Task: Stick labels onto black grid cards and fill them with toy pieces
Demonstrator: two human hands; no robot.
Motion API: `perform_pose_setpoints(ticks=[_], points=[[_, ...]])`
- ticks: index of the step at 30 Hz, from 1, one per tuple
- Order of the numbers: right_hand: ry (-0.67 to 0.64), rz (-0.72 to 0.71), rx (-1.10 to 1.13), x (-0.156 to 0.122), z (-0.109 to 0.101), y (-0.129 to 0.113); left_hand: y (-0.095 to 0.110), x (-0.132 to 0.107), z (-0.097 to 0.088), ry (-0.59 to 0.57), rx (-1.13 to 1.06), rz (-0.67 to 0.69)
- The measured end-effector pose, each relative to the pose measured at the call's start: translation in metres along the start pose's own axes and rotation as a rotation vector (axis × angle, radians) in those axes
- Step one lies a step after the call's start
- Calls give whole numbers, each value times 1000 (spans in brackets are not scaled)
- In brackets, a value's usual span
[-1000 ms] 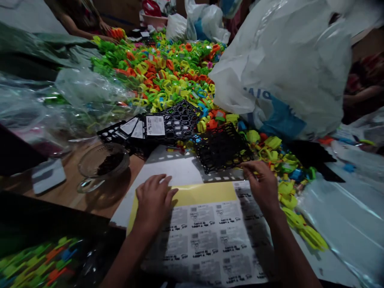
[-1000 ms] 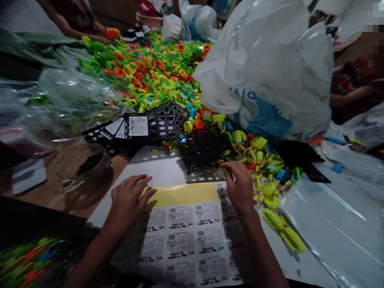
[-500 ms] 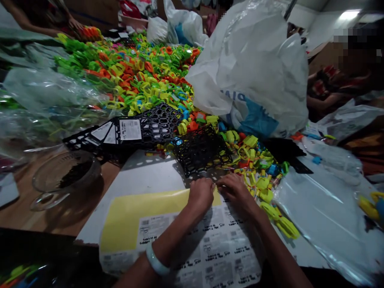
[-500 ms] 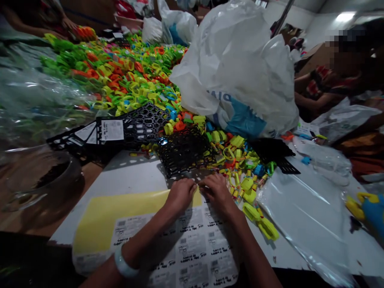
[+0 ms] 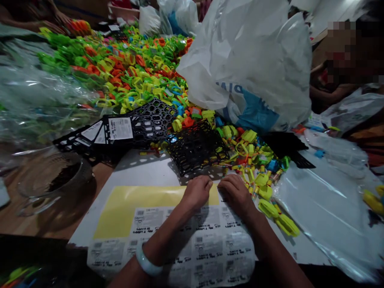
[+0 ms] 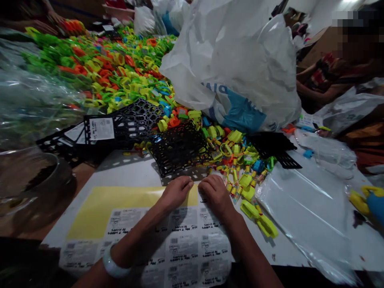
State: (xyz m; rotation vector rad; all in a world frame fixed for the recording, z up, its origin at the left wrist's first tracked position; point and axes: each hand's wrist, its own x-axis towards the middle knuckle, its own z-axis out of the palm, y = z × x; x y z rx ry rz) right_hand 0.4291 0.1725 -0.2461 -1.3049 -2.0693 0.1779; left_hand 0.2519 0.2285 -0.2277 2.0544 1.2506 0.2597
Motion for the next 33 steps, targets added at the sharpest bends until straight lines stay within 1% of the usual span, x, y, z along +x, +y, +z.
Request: perform_pose_setpoints(ticks=[7, 12, 15, 18, 20, 21, 23, 25, 26, 27, 29, 31, 33], points=[[-36, 108, 83, -2, 4, 4, 0, 1, -2, 6, -21, 73], [20, 108, 124, 0, 4, 3, 1, 0, 0, -16, -22, 80], [66, 136, 221, -1, 1, -3, 1, -1, 0, -12, 14, 51], [140, 216, 351, -5, -9, -8, -1, -2, 3, 8, 80, 17], [195, 281, 392, -10, -22, -9, -2, -2, 6, 24, 126, 13], [242, 314, 406, -11, -30, -8, -4, -3, 8, 33, 147, 16], [385, 400, 448, -12, -48, -7, -6, -3, 12, 56, 180, 29], [534, 488, 466, -4, -64, -8, -7, -5, 17, 89, 199, 43], [570, 521, 452, 3, -69, -10, -7, -6, 19, 111, 203, 49], [568, 545, 429, 12, -71, -13, -6, -8, 20, 136, 201, 55], [485, 554, 397, 37, -67, -20, -3, -15, 20, 186, 191, 72], [347, 528, 414, 65, -51, -29, -3, -25, 15, 259, 155, 109], [222, 469, 411, 92, -28, -35, -7, -38, 5, 375, 97, 153]])
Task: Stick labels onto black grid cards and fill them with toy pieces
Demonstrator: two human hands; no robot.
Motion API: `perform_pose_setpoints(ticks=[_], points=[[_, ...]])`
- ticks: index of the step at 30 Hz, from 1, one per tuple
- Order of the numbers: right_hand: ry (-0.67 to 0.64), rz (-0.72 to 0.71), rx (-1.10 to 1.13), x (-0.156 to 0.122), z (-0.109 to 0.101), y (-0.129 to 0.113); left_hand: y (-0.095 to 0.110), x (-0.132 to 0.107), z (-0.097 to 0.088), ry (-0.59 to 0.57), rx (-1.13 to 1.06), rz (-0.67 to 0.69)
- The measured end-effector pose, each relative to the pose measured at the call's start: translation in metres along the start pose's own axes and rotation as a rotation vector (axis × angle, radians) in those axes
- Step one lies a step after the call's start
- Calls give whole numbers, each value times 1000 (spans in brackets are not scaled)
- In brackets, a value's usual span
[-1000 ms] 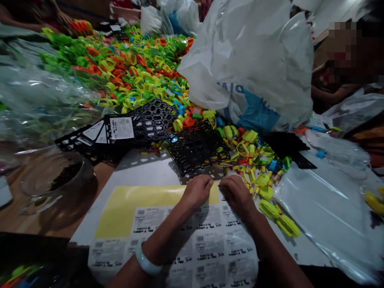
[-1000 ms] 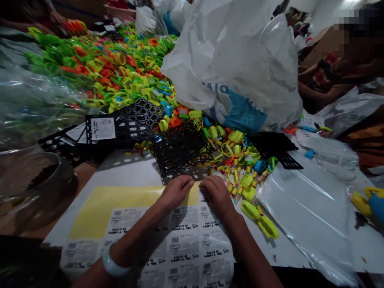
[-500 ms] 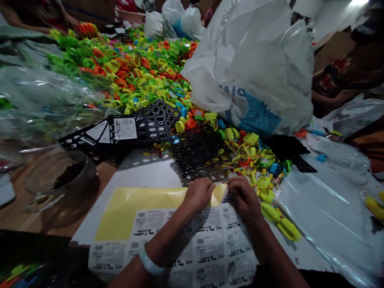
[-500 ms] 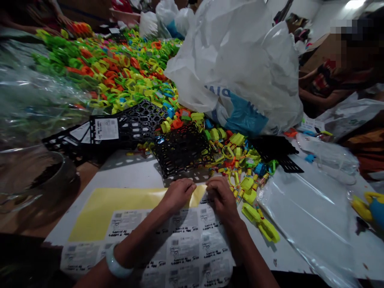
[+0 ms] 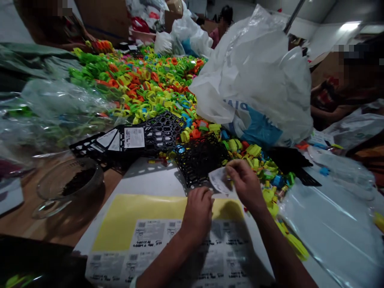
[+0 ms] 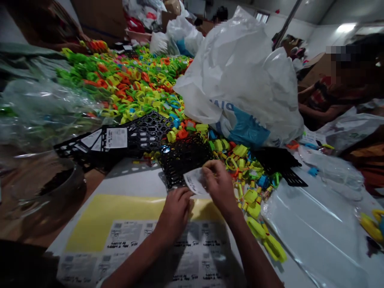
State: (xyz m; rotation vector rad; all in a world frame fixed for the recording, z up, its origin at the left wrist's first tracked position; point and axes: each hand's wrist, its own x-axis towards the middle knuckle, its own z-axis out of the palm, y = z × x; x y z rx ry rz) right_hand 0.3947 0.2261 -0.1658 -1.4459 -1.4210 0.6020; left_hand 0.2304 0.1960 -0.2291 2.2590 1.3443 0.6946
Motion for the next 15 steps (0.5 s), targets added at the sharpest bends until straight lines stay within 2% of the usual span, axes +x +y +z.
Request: perform_pose_setpoints(ticks=[4, 7, 9, 11, 15], points=[[-150, -104, -132, 27, 49, 0, -19, -14, -30, 233, 20, -23], [-179, -112, -210, 38, 68, 7, -32, -14, -44, 349, 89, -83], [-180, -111, -250, 41, 75, 12, -36, -8, -45, 413, 107, -81], [-176, -100, -278, 41, 80, 16, -38, 1, -41, 408, 140, -25], [-174, -122, -351, 42, 84, 25, -41, 19, -26, 193, 250, 77]])
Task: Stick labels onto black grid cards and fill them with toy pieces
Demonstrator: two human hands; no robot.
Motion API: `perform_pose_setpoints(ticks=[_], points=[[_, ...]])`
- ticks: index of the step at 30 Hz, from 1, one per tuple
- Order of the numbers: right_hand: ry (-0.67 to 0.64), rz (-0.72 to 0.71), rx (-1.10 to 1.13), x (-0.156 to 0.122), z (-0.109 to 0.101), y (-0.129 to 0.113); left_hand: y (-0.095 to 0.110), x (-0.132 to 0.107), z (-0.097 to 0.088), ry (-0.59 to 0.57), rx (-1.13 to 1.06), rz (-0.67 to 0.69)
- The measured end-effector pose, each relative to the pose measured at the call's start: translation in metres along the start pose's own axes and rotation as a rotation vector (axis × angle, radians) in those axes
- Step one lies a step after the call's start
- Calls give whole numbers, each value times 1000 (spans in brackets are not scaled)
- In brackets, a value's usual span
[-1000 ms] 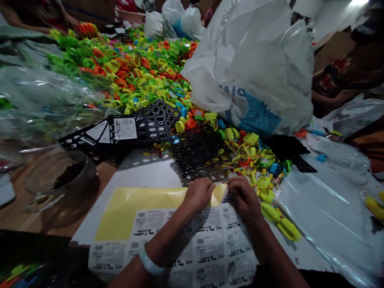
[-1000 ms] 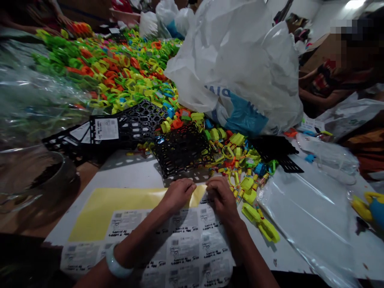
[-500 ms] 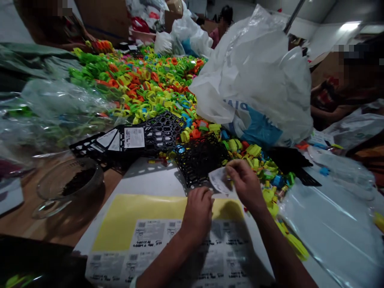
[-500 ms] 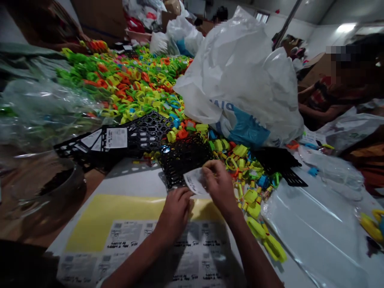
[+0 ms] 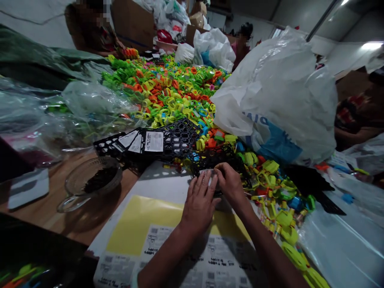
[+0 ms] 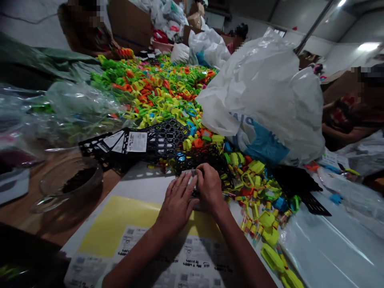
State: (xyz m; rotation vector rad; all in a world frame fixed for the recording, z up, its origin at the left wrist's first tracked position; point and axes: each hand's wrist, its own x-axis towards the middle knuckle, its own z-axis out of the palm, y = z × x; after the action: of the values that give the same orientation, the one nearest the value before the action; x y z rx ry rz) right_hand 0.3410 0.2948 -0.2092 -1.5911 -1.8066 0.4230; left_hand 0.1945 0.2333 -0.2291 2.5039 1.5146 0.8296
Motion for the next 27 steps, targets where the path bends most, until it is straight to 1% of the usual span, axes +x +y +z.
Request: perform_pose_setpoints(ticks=[2, 5, 8, 10, 11, 13, 15, 17, 19, 20, 22, 24, 27], points=[[2, -56, -61, 1, 2, 4, -3, 1, 10, -77, 44, 21], [30, -135, -192, 3, 6, 7, -9, -7, 22, -144, 99, 44], [77, -146, -335, 6, 9, 8, -13, -19, 28, -203, 97, 55], [88, -142, -384, 8, 9, 8, -14, -25, 28, -211, 52, 36], [85, -142, -385, 9, 9, 8, -14, -26, 27, -197, 12, 3], [72, -144, -337, 11, 8, 11, -15, -22, 23, -134, -117, -137], [71, -146, -262, 11, 8, 15, -17, -10, 19, -51, -309, -357], [74, -155, -209, 9, 9, 18, -20, 6, 15, 4, -507, -576], [76, -168, -196, 8, 11, 22, -23, 21, 15, 13, -627, -714], [80, -167, -193, 8, 12, 23, -25, 27, 16, 9, -655, -755], [98, -155, -177, 7, 14, 24, -28, 34, 20, 4, -684, -789], [131, -139, -164, 7, 15, 25, -30, 34, 24, 9, -730, -800], [235, -75, -218, 9, 14, 22, -32, 30, 27, 14, -791, -783]])
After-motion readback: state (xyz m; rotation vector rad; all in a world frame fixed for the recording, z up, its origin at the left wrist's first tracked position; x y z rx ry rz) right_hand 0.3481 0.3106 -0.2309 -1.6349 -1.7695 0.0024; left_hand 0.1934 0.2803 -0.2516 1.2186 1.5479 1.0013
